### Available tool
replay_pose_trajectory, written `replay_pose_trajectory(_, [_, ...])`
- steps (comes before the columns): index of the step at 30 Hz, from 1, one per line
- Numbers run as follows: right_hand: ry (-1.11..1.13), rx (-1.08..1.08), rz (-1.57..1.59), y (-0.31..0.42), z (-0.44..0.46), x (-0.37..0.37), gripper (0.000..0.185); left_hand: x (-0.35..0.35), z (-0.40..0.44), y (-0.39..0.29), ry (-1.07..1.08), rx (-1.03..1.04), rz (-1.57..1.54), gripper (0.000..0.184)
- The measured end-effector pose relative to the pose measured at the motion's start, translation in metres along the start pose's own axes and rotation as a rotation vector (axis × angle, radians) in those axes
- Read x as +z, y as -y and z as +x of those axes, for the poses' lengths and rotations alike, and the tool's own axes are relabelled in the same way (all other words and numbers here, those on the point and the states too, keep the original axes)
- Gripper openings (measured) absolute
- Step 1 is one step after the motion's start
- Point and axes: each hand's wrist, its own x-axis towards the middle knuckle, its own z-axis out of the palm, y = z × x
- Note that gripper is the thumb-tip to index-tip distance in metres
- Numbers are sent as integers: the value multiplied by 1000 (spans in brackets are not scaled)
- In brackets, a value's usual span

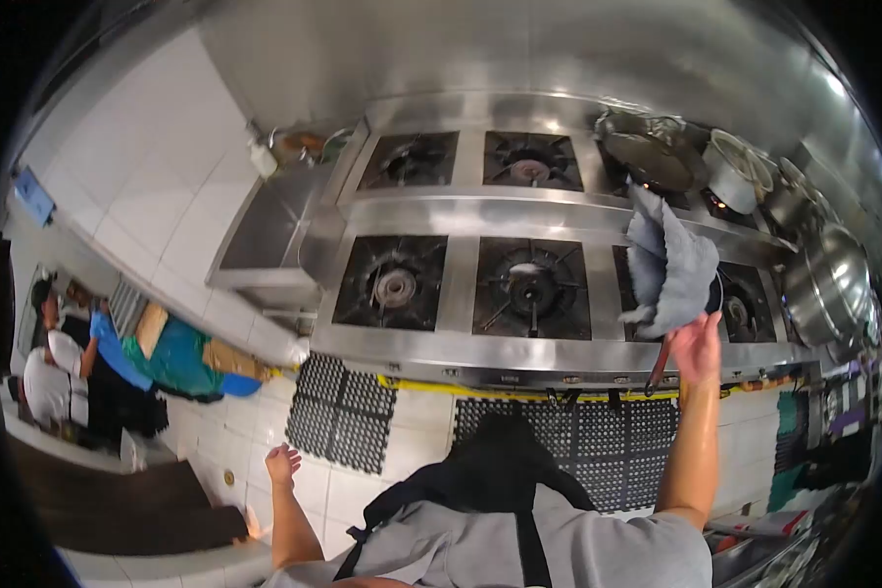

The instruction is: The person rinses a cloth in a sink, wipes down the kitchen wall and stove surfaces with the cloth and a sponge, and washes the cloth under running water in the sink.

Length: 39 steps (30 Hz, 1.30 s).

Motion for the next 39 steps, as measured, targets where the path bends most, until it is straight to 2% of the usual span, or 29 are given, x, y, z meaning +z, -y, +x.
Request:
replay_pose_trajectory(1, [207, 93, 119, -15, -9, -22, 55, 10, 23, -28, 75, 54, 20, 22])
replay_pose_trajectory(2, [-211, 100, 49, -30, -20, 54, 55, 24, 47, -62, 120, 157, 52, 21])
replay_pose_trajectory(4, [-296, 199, 312, -80, -28, 48, 65, 64, 87, -149, 174, 370, 186, 22])
replay_pose_trajectory(5, [-203, 214, 325, -98, -33, 55, 67, 86, 99, -191, 183, 483, 286, 23])
replay_pose_trajectory(6, [-95, 222, 334, -111, -32, 64, 68, 110, 108, -228, 183, 566, 236, 24])
replay_pose_trajectory(7, [-127, 208, 400, -121, -25, 74, 67, 136, 118, -264, 178, 658, 170, 25])
replay_pose_trajectory(10, [-143, 115, 422, -139, 1, 72, 57, 201, 138, -343, 66, 1001, 435, 26])
replay_pose_trajectory(12, [-269, 144, 12, -149, 20, 49, 44, 240, 132, -378, -11, 982, 564, 32])
replay_pose_trajectory(13, [-265, 132, 17, -154, 28, 36, 44, 257, 137, -387, -42, 954, 647, 36])
replay_pose_trajectory(14, [-329, 199, -86, -156, 37, 22, 39, 271, 141, -390, -41, 964, 643, 36])
replay_pose_trajectory(15, [-399, 274, -190, -160, 43, 3, 34, 279, 146, -384, -62, 937, 713, 45])
replay_pose_trajectory(16, [-95, 236, -138, -161, 64, -17, 29, 296, 153, -390, -85, 913, 772, 54])
replay_pose_trajectory(17, [-96, 241, -141, -166, 82, -37, 29, 313, 163, -395, -83, 908, 772, 54])
replay_pose_trajectory(19, [-524, 1, -588, -185, 99, -50, 26, 317, 184, -380, 89, 771, 943, 67])
replay_pose_trajectory(20, [-495, 1, -629, -188, 113, -74, 31, 321, 185, -375, 86, 762, 998, 71])
replay_pose_trajectory(21, [-404, 107, -483, -184, 132, -79, 36, 322, 195, -376, 80, 734, 1014, 71])
replay_pose_trajectory(22, [-448, 21, -614, -176, 149, -47, 41, 324, 207, -375, 92, 784, 1006, 70])
replay_pose_trajectory(24, [-442, 29, -909, -201, 180, -124, 48, 328, 223, -375, 157, 807, 1059, 71])
replay_pose_trajectory(25, [-607, -25, -1545, -228, 196, -180, 40, 331, 225, -382, 197, 773, 1110, 72])
replay_pose_trajectory(26, [-258, 336, -2212, -204, 213, -171, 30, 338, 225, -387, 172, 737, 1148, 71])
replay_pose_trajectory(27, [-433, 137, -2024, -209, 229, -173, 28, 344, 223, -389, 143, 702, 1183, 71])
replay_pose_trajectory(28, [-464, 152, -2141, -210, 256, -178, 31, 348, 223, -389, 101, 763, 1182, 68])
replay_pose_trajectory(29, [-708, 164, -1942, -202, 283, -149, 38, 352, 222, -386, 46, 825, 1162, 66])
replay_pose_trajectory(30, [-975, 226, -1572, -209, 312, -176, 53, 352, 215, -387, 51, 822, 1156, 63])
replay_pose_trajectory(31, [-1090, 153, -1322, -206, 338, -151, 72, 353, 214, -388, 44, 820, 1144, 60])
replay_pose_trajectory(32, [-1239, 31, -928, -220, 366, -167, 74, 350, 224, -382, 21, 874, 1143, 54])
replay_pose_trajectory(34, [-1433, -106, -526, -246, 406, -178, 77, 352, 214, -386, 49, 816, 1169, 53])
replay_pose_trajectory(37, [-1584, -196, -434, -264, 434, -102, 76, 358, 199, -391, 45, 788, 1156, 49])
replay_pose_trajectory(39, [-1513, -216, -408, -297, 435, -95, 76, 358, 204, -387, 15, 871, 1098, 48])
